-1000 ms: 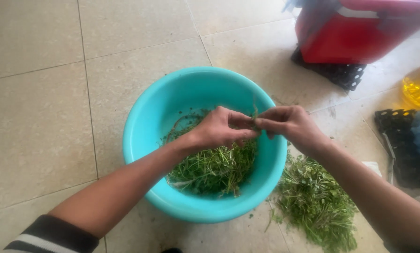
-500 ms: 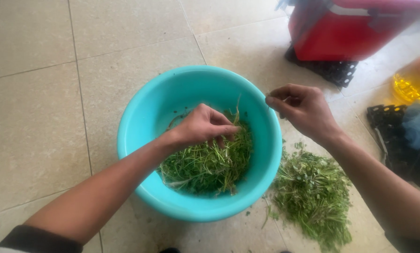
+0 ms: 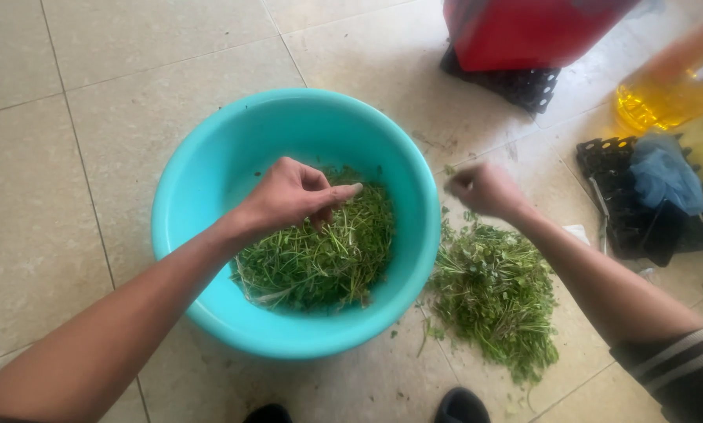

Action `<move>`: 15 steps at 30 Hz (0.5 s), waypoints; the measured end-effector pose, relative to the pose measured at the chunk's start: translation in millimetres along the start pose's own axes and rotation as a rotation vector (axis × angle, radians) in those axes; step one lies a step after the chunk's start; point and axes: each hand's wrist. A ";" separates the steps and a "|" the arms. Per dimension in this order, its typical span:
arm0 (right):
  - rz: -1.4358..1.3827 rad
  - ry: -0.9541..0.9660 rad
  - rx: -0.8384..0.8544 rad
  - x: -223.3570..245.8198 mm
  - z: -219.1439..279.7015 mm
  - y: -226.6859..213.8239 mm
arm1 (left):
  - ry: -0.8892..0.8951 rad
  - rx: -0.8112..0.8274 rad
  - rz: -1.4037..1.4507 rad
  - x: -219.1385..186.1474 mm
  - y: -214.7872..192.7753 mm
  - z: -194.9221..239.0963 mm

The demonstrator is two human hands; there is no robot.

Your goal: Sorting and cleaning green herbs by hand and placing them into a plastic basin.

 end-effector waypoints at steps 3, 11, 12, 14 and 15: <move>0.165 0.011 0.311 -57.7 12.2 51.6 | -0.005 -0.002 0.001 -3.5 1.0 1.2; 0.357 -0.004 0.631 -134.7 31.5 107.9 | -0.038 0.077 -0.008 -10.5 6.7 1.5; 0.357 -0.005 0.628 -126.2 23.2 91.0 | -0.036 0.076 -0.010 -10.7 6.1 1.0; 0.061 0.179 0.479 -110.8 10.2 57.7 | -0.046 0.090 -0.014 -9.2 7.3 1.7; 0.062 0.177 0.479 -93.1 11.8 36.0 | -0.046 0.087 -0.013 -6.2 7.2 0.1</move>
Point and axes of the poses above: each hand's wrist, its own z-axis away from the middle knuckle, its own y-axis out of the palm, x = y × z, and after that the axes turned 4 degrees about -x, right-handed
